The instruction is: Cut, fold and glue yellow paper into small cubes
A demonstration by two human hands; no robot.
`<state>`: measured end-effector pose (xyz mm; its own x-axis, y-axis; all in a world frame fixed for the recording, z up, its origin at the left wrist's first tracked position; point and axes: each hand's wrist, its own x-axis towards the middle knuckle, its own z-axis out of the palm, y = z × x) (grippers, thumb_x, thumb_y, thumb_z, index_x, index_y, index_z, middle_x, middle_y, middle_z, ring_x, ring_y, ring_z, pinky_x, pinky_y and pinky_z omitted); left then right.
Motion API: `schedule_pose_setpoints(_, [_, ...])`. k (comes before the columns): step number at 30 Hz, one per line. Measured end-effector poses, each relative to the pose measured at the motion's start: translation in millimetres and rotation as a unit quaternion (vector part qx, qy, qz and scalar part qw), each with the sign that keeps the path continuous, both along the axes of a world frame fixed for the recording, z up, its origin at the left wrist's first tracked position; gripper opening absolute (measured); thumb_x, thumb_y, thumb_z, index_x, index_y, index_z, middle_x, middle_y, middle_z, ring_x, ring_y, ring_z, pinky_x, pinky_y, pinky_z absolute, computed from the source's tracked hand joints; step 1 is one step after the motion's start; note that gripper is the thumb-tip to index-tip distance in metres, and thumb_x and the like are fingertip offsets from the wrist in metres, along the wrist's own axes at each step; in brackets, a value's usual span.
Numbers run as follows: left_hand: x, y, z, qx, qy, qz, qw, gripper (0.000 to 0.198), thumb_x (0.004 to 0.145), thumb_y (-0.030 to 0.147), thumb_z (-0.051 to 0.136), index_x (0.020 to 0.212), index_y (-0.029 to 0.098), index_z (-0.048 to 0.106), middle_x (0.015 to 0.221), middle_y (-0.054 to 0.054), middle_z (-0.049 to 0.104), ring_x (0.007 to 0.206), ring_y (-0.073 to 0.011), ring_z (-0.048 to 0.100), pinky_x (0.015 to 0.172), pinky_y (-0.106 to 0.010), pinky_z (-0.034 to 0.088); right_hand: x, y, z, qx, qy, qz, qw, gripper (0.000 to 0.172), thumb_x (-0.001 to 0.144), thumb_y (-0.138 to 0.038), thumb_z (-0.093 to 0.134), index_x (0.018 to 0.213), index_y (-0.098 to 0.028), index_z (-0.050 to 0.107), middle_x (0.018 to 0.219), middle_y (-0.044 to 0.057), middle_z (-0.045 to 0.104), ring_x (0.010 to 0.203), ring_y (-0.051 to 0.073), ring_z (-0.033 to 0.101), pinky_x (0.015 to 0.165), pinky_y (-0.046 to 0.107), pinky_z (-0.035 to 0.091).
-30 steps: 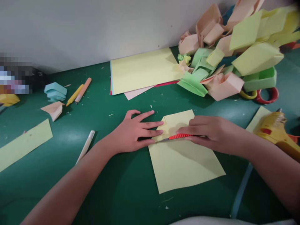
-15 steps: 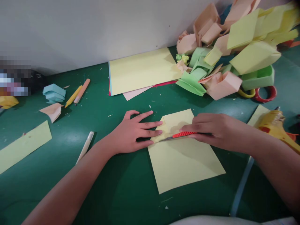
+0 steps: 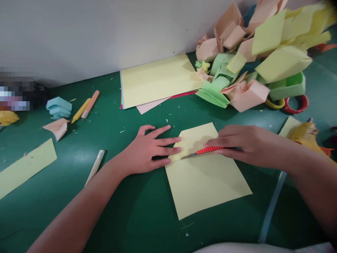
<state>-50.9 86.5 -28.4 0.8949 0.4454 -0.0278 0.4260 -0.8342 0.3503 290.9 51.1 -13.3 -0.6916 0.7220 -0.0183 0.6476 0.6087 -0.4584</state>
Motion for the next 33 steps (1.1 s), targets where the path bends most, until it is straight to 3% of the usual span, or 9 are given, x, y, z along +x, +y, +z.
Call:
schedule_pose_setpoints(8, [0, 0, 2.0, 0.018, 0.024, -0.005, 1.0, 0.038, 0.104, 0.046, 0.045, 0.14, 0.041, 0.055, 0.155, 0.004, 0.046, 0.152, -0.0338, 0.026, 0.112, -0.057, 0.02, 3, 2, 4.1, -0.001, 0.0, 0.0, 1.0, 0.036, 0.101, -0.047, 0.046, 0.127, -0.036, 0.068, 0.088, 0.004, 0.068, 0.082, 0.021, 0.065, 0.071, 0.031, 0.05])
schedule_pose_setpoints(16, [-1, 0, -0.2, -0.005, -0.011, 0.005, 1.0, 0.039, 0.101, 0.043, 0.052, 0.14, 0.043, 0.056, 0.152, 0.002, 0.052, 0.151, -0.034, 0.03, 0.114, -0.058, 0.02, 5, 3, 5.3, -0.008, 0.009, -0.013, 1.0, 0.034, 0.1, -0.045, 0.05, 0.125, -0.036, 0.07, 0.089, 0.003, 0.069, 0.082, 0.02, 0.066, 0.071, 0.031, 0.05])
schedule_pose_setpoints(22, [-1, -1, 2.2, -0.004, -0.002, 0.008, 1.0, 0.037, 0.101, 0.041, 0.052, 0.138, 0.042, 0.059, 0.152, 0.003, 0.051, 0.151, -0.0345, 0.029, 0.113, -0.058, 0.02, 10, 3, 2.9, -0.04, 0.008, -0.016, 0.999, 0.034, 0.099, -0.047, 0.05, 0.127, -0.039, 0.068, 0.099, 0.003, 0.071, 0.092, 0.022, 0.067, 0.077, 0.035, 0.052])
schedule_pose_setpoints(33, [-1, -2, 4.9, -0.012, -0.009, 0.017, 1.0, 0.038, 0.1, 0.04, 0.053, 0.138, 0.043, 0.058, 0.15, 0.002, 0.054, 0.15, -0.0342, 0.031, 0.114, -0.057, 0.02, 14, 4, 6.5, -0.067, -0.015, -0.017, 0.997, 0.036, 0.099, -0.044, 0.051, 0.129, -0.032, 0.069, 0.103, 0.008, 0.07, 0.095, 0.023, 0.067, 0.08, 0.036, 0.053])
